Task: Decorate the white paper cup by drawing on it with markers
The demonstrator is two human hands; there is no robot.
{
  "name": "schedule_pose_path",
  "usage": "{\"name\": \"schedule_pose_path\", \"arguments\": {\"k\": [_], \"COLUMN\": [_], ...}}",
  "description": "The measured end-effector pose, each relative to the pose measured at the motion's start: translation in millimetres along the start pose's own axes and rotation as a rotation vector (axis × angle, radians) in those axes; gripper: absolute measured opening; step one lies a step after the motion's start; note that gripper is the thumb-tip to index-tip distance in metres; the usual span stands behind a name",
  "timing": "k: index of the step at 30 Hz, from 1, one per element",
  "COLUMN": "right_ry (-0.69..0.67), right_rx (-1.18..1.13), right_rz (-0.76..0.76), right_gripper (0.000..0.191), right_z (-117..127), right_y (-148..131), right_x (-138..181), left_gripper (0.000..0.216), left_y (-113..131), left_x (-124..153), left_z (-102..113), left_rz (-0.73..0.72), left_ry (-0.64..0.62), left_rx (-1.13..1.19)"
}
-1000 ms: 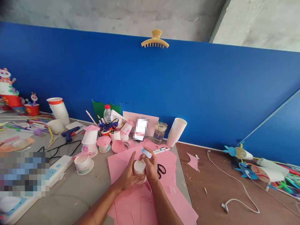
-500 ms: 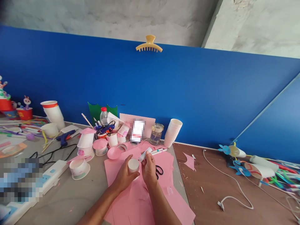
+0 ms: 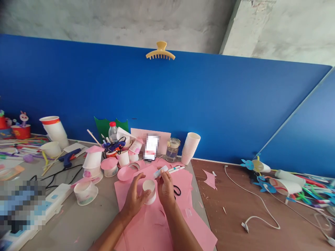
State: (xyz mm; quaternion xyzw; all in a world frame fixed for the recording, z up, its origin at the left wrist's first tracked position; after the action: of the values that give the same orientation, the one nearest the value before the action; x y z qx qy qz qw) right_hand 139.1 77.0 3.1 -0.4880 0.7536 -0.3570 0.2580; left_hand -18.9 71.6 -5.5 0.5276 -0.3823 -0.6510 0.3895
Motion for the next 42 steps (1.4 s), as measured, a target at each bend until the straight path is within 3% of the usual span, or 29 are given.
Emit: {"name": "schedule_pose_path", "arguments": {"k": [6,14,19,25,31,37,42], "right_ry": [-0.115,-0.404,-0.331,-0.269,-0.329,-0.351,-0.393], "right_rx": [0.096,0.432,0.563,0.528,0.571,0.579,0.613], "right_rz": [0.101,0.097,0.189,0.118,0.106,0.0,0.028], "right_gripper": [0.024,0.026,0.041,0.05,0.05,0.041,0.022], "right_z": [-21.9,-50.9,-44.2,-43.3,-47.6,-47.0,-45.9], "right_y": [-21.9,-24.9,-34.3,-31.6,-37.0,-29.5,-34.0], "right_x": [15.7,38.9,28.4,26.2,28.7,27.9,27.8], "left_gripper": [0.037,0.039,0.036,0.037,0.033,0.039,0.038], "left_y": [15.7,10.5,18.9,24.8,25.6,21.8,17.7], "left_x": [1.8,3.4,3.3,3.0,-0.6,-2.2,-2.4], "left_z": [13.1,20.0,18.5,17.9,20.3,20.1,20.9], "left_rz": [-0.121,0.069,0.07,0.059,0.089,0.113,0.116], "left_ry": [0.107,0.173,0.158,0.154,0.184,0.185,0.197], "left_rx": [-0.018,0.198,0.239,0.281,0.331,0.343,0.352]}}
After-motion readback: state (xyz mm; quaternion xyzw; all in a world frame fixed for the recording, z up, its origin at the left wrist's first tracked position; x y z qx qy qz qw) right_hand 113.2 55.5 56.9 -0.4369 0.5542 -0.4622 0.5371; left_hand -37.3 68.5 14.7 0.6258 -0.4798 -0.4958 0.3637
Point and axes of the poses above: each hand's wrist, its own x-axis away from the middle knuckle, its own z-axis out of the back of the hand, y = z × x, the point moved 7 cm from there along -x, towards the middle knuckle, and after that the axes turned 1 degree about -x, right-handed, at the moved point
